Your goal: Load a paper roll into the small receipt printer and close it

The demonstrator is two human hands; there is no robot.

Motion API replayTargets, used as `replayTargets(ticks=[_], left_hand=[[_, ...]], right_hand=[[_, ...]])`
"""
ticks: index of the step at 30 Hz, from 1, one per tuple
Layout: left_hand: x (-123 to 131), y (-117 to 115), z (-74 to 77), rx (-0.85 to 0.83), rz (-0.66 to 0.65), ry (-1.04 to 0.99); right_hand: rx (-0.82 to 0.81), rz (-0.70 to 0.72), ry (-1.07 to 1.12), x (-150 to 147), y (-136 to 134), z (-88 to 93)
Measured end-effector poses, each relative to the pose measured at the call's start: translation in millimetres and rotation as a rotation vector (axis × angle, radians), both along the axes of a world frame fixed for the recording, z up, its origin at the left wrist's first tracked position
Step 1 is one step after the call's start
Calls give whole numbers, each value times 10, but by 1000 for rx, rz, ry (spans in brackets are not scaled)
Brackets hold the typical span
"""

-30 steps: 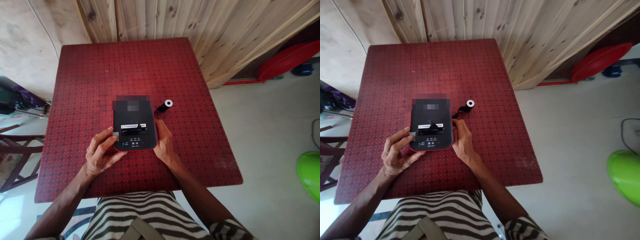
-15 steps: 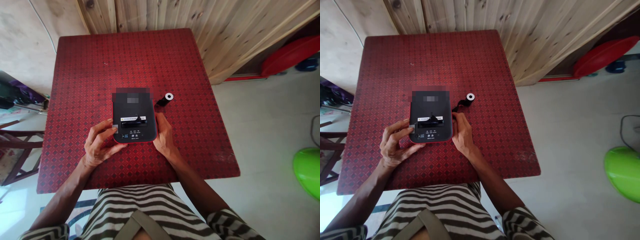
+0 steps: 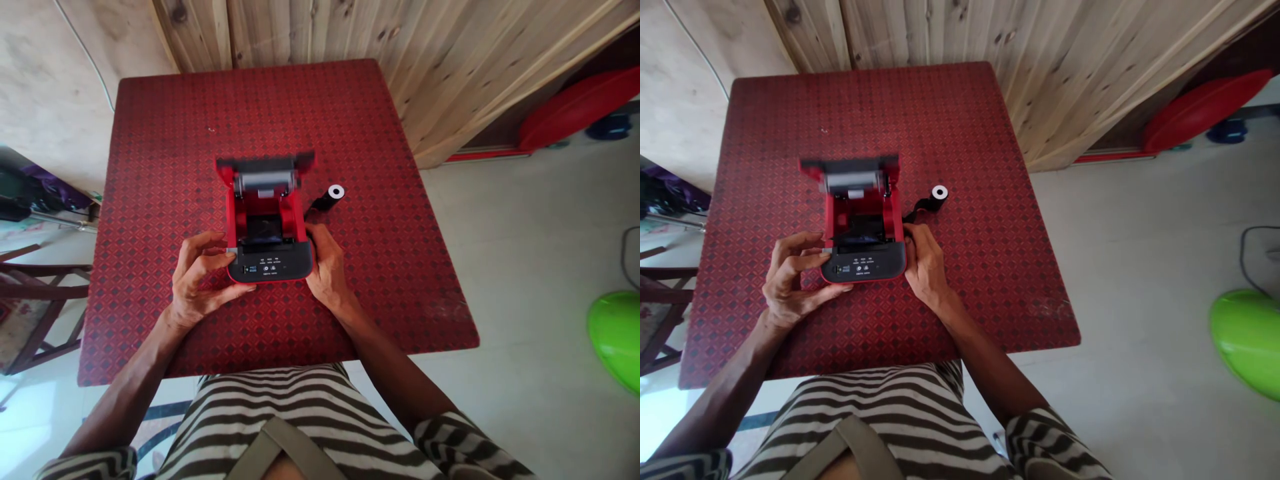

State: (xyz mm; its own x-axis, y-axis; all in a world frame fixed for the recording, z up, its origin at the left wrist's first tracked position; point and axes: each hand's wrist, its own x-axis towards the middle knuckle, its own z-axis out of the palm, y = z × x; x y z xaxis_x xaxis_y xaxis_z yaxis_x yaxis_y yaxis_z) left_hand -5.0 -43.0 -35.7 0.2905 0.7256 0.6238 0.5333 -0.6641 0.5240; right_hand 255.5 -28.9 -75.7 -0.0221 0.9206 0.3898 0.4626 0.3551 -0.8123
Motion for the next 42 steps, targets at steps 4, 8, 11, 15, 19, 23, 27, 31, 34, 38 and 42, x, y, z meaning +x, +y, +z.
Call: replayTargets(ticks=[4, 8, 11, 15, 19, 23, 27, 31, 34, 38, 42], left_hand=[[8, -30, -41, 24, 34, 37], [16, -56, -54, 89, 52, 88], [16, -71, -67, 115, 58, 102], [8, -89, -101, 107, 75, 112], [4, -96, -113, 102, 71, 126], [13, -96, -100, 113, 74, 128], [15, -98, -115, 100, 85, 131], [3, -101, -148, 99, 79, 118], [-4, -98, -147, 88, 73, 103], [1, -80, -109, 115, 59, 102], [12, -62, -79, 133, 65, 120]], right_hand=[[13, 4, -21, 37, 5, 64], [161, -97, -104, 111, 8, 390], [279, 47, -299, 61, 93, 739], [143, 325, -758, -222, 374, 1008], [-23, 362, -910, -491, 666, 948], [13, 388, -858, -523, 808, 833], [50, 406, -887, -460, 778, 893], [99, 367, -864, -395, 566, 1146], [130, 270, -659, -203, 311, 1414], [21, 322, -256, 268, -75, 1608], [-220, 429, -84, 587, -415, 1322]])
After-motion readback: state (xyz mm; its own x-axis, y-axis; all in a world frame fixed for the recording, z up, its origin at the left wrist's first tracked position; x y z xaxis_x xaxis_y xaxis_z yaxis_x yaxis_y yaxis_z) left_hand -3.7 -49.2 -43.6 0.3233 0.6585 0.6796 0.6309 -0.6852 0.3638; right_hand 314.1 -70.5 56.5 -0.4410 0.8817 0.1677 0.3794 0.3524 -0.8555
